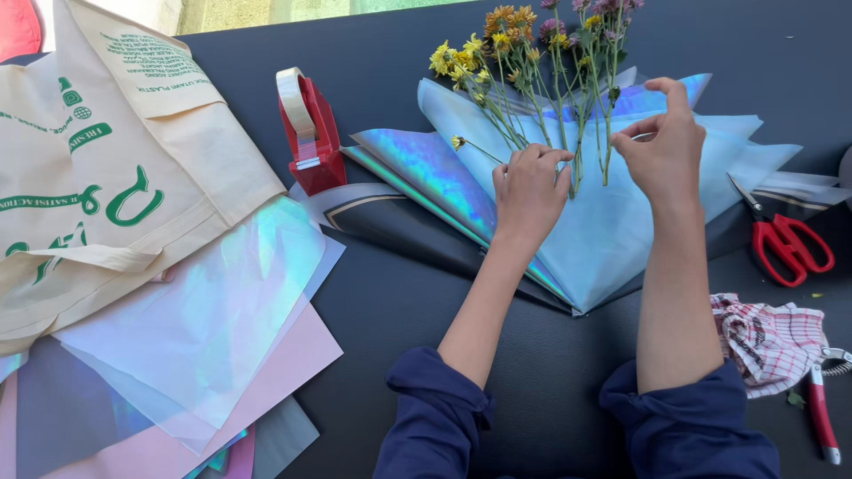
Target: The person arranges flowers by placing them on iridescent wrapping paper, cutting the stems with shears, and wiping the stems with a cloth.
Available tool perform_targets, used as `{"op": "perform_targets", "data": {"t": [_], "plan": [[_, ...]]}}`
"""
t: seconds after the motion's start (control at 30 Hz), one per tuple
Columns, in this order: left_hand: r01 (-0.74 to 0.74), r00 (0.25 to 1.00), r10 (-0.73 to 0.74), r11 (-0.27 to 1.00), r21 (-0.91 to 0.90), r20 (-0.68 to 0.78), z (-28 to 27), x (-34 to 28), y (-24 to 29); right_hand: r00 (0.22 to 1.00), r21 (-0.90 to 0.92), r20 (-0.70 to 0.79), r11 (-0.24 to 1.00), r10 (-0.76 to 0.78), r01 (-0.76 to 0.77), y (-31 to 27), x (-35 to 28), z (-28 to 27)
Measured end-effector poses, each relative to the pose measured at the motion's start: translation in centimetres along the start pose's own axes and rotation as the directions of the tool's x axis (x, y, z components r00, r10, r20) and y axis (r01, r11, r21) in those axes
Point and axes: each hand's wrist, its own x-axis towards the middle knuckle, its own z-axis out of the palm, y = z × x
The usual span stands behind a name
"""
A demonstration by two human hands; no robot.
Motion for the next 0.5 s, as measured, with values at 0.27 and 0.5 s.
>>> {"op": "perform_targets", "data": {"t": [0.27,0.5], "plan": [[-0.027,1.000,0.028,0.997,0.070,-0.006,4.6,-0.5,0.3,0.999,0.090,0.044,0.996,-0.003,-0.001,5.3,-0.5,3.1],[-0.012,1.000,0.009,0.986,0.167,0.020,4.3,-0.6,1.1,0.989,0.137,0.106,0.984,0.099,-0.113,7.5,0.1,3.8]]}}
